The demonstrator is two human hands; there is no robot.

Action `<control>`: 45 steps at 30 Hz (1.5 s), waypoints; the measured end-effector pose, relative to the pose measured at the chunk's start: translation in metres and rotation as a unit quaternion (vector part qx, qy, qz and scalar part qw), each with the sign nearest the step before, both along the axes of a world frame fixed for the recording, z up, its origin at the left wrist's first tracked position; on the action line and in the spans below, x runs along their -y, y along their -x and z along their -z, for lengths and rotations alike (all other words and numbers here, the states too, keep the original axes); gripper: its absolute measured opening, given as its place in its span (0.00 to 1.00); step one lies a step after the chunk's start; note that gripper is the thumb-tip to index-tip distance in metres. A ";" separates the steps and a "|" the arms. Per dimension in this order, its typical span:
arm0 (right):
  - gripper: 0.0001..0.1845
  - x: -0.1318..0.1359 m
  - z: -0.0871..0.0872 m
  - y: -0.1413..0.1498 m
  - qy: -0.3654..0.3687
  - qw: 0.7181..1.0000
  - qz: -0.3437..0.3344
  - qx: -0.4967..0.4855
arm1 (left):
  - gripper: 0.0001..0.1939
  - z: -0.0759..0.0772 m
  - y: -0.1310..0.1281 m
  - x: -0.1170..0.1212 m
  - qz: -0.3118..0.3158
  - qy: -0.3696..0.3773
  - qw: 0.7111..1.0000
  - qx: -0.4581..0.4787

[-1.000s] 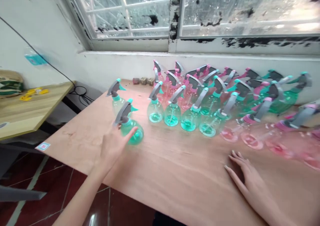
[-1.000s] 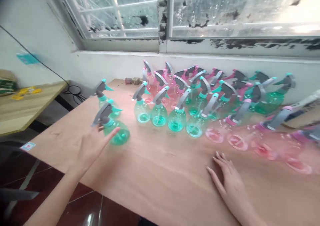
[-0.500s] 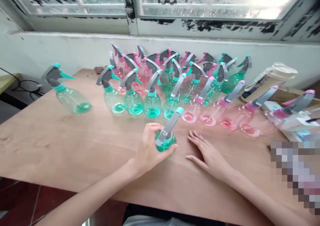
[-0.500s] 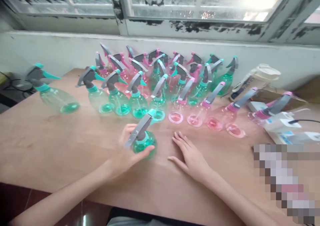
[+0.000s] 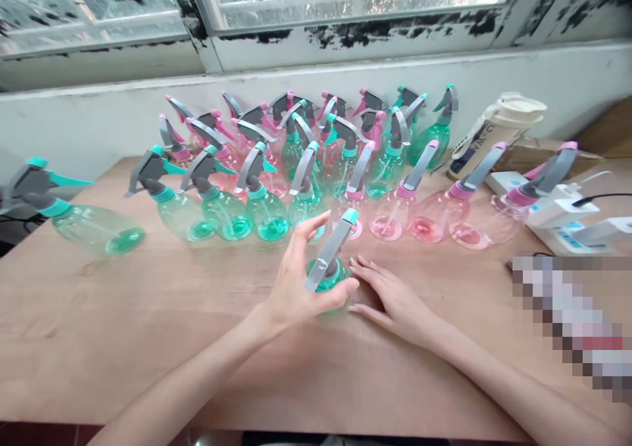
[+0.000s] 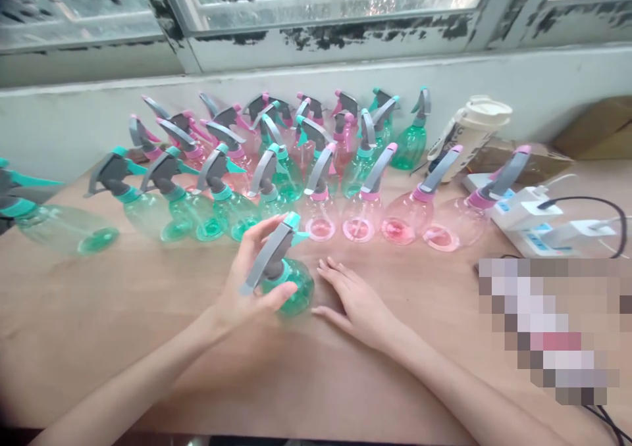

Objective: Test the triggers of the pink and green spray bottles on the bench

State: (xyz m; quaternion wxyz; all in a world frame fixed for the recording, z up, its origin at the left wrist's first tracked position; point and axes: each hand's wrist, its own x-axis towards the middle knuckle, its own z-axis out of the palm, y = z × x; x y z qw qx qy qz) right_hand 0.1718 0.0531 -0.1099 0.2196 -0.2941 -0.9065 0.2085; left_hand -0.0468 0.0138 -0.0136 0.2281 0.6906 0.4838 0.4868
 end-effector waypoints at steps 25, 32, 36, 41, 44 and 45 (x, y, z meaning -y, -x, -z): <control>0.33 -0.001 -0.009 0.001 0.051 0.999 -0.003 -0.003 | 0.09 -0.012 -0.015 -0.025 0.011 -0.079 0.994 -0.076; 0.34 0.000 -0.009 0.000 0.054 0.999 0.004 0.003 | 0.02 -0.012 -0.011 -0.024 0.019 -0.086 0.993 -0.076; 0.34 0.000 -0.010 0.000 0.060 0.998 0.002 0.008 | 0.10 -0.008 -0.012 -0.024 0.015 -0.079 0.995 -0.056; 0.34 0.000 -0.011 -0.001 0.067 0.998 0.001 0.006 | 0.14 -0.004 -0.013 -0.024 0.020 -0.075 0.996 -0.040; 0.33 -0.001 -0.011 -0.003 0.083 0.996 -0.001 0.008 | 0.14 -0.005 -0.012 -0.024 0.021 -0.074 0.996 -0.034; 0.32 -0.001 -0.011 -0.004 0.088 0.996 0.001 0.008 | 0.13 -0.005 -0.012 -0.023 0.022 -0.074 0.996 -0.034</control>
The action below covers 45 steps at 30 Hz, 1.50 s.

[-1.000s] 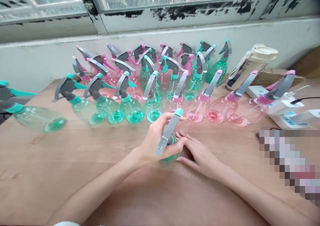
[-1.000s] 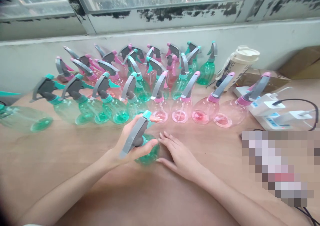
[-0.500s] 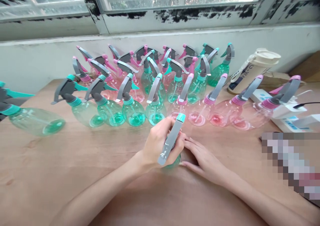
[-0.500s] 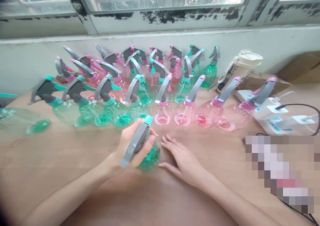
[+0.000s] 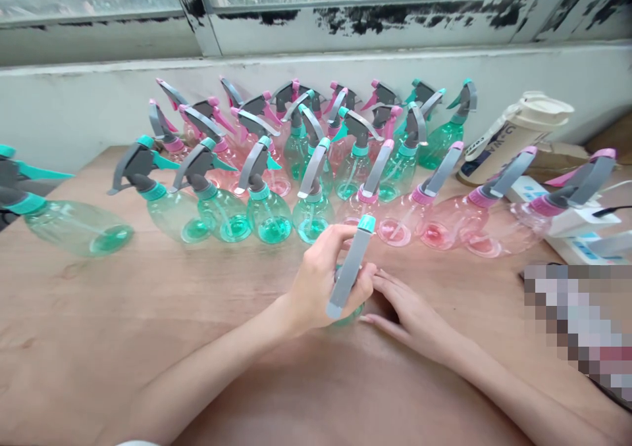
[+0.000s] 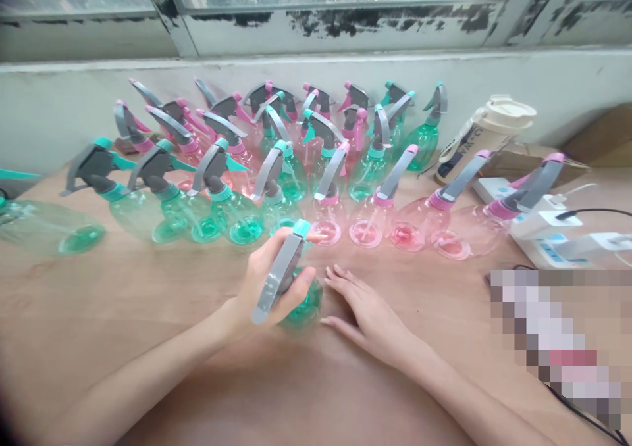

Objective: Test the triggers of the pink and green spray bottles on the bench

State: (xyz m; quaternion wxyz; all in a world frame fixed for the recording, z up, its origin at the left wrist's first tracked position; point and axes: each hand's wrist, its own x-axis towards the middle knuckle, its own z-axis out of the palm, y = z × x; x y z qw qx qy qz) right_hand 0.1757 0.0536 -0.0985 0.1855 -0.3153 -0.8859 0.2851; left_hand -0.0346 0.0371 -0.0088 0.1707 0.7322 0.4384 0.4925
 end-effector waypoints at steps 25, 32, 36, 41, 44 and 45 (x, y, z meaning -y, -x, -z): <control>0.29 -0.001 0.002 -0.005 0.002 1.000 0.010 -0.014 | 0.15 0.004 -0.001 0.001 -0.016 0.015 1.000 0.005; 0.30 -0.002 0.004 -0.006 0.000 1.000 0.004 -0.019 | 0.15 0.002 -0.002 0.001 -0.010 0.026 1.000 0.013; 0.30 -0.001 0.006 -0.006 0.002 1.000 0.009 -0.016 | 0.09 -0.001 -0.002 0.001 -0.017 0.010 1.000 -0.002; 0.31 -0.001 0.005 -0.006 0.005 1.000 0.007 -0.011 | 0.06 -0.001 -0.003 -0.001 -0.024 -0.006 1.000 -0.005; 0.31 -0.002 0.004 -0.006 0.008 1.000 0.005 -0.012 | 0.07 -0.001 -0.002 0.000 -0.017 -0.008 1.000 -0.003; 0.31 -0.002 0.004 -0.006 0.009 1.000 0.005 -0.013 | 0.09 -0.001 -0.002 0.000 -0.016 -0.008 1.000 -0.002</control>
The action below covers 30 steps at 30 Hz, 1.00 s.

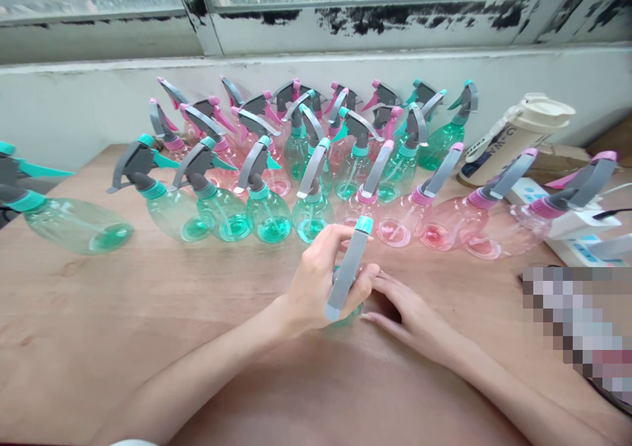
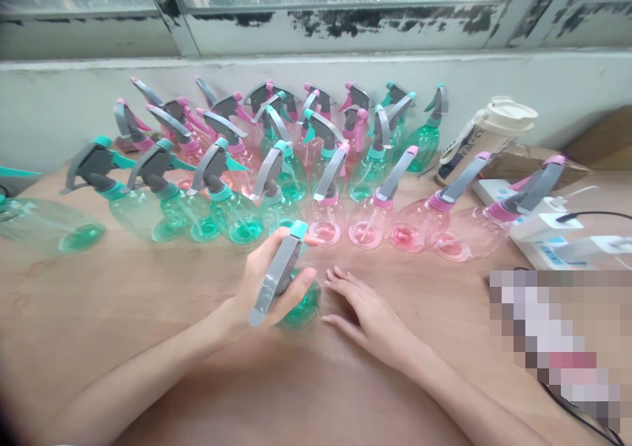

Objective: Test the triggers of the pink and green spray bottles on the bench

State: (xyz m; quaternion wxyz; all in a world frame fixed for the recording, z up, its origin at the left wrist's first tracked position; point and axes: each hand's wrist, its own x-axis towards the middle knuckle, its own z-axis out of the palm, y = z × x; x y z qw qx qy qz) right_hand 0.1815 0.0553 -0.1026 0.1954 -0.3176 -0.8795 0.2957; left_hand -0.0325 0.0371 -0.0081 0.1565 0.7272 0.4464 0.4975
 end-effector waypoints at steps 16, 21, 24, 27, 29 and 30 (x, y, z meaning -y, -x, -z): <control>0.27 0.000 0.001 -0.001 0.010 1.000 0.004 -0.004 | 0.15 0.006 0.000 0.003 -0.001 0.015 1.000 0.014; 0.26 0.000 0.000 0.000 -0.005 1.000 0.008 -0.005 | 0.16 0.008 0.000 0.004 0.000 0.016 1.000 0.017; 0.24 0.001 -0.001 0.000 -0.015 1.000 0.013 -0.009 | 0.16 0.009 0.000 0.003 0.002 0.016 1.000 0.017; 0.24 0.000 -0.001 0.000 -0.016 1.000 0.013 -0.012 | 0.16 0.009 -0.001 0.002 0.001 0.014 1.000 0.020; 0.23 0.000 -0.001 0.000 -0.016 1.000 0.011 -0.013 | 0.16 0.009 -0.001 0.002 -0.001 0.014 1.000 0.022; 0.23 0.000 -0.001 0.000 -0.016 1.000 0.010 -0.013 | 0.16 0.009 -0.001 0.002 -0.002 0.014 1.000 0.022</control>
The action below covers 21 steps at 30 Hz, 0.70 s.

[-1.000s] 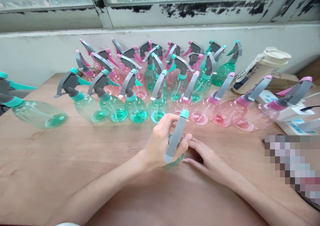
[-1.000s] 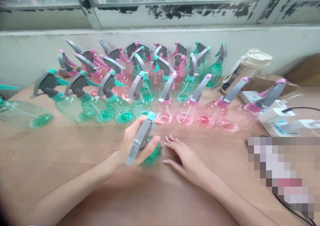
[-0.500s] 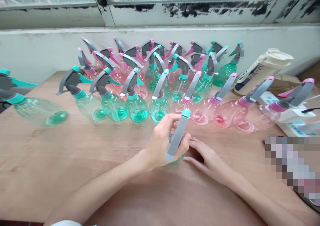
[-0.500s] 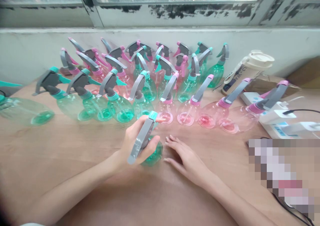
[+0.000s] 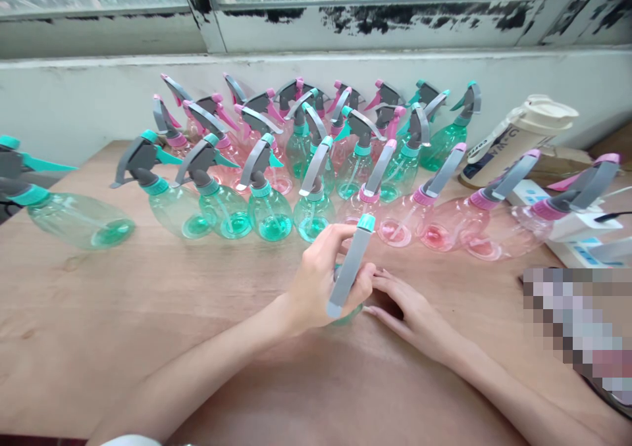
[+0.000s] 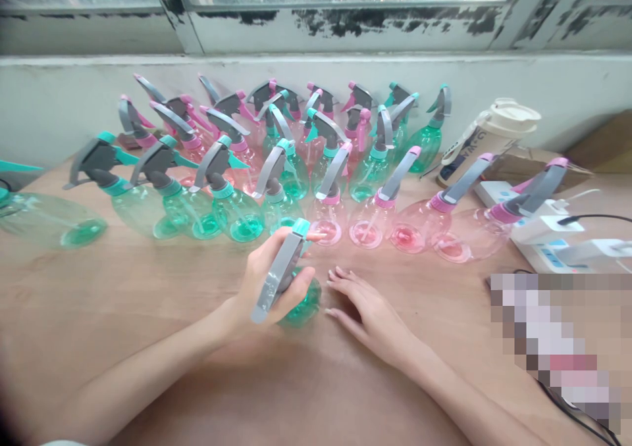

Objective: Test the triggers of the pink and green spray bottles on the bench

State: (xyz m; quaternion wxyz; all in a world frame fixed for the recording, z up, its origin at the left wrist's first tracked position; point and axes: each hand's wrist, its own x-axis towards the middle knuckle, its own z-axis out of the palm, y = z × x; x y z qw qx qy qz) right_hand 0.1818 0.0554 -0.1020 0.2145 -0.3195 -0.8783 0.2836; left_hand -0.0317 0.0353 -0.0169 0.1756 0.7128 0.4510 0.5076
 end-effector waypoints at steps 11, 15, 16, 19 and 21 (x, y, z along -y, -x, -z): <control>0.23 0.000 0.002 0.000 -0.012 1.000 -0.002 -0.002 | 0.16 -0.002 0.000 0.001 0.003 -0.002 1.000 -0.002; 0.23 0.000 0.002 0.000 -0.011 1.000 -0.003 -0.002 | 0.11 -0.008 0.000 0.001 -0.004 -0.019 1.000 -0.024; 0.23 0.000 0.002 0.000 -0.011 1.000 -0.005 -0.001 | 0.09 -0.009 0.000 0.001 -0.010 -0.021 0.999 -0.029; 0.24 0.000 0.001 0.000 -0.010 1.000 -0.009 0.003 | 0.04 -0.010 -0.001 0.000 -0.023 -0.019 0.999 -0.033; 0.24 0.000 0.001 0.000 -0.008 1.000 -0.010 0.003 | 0.06 -0.010 -0.001 0.000 -0.024 -0.020 0.999 -0.031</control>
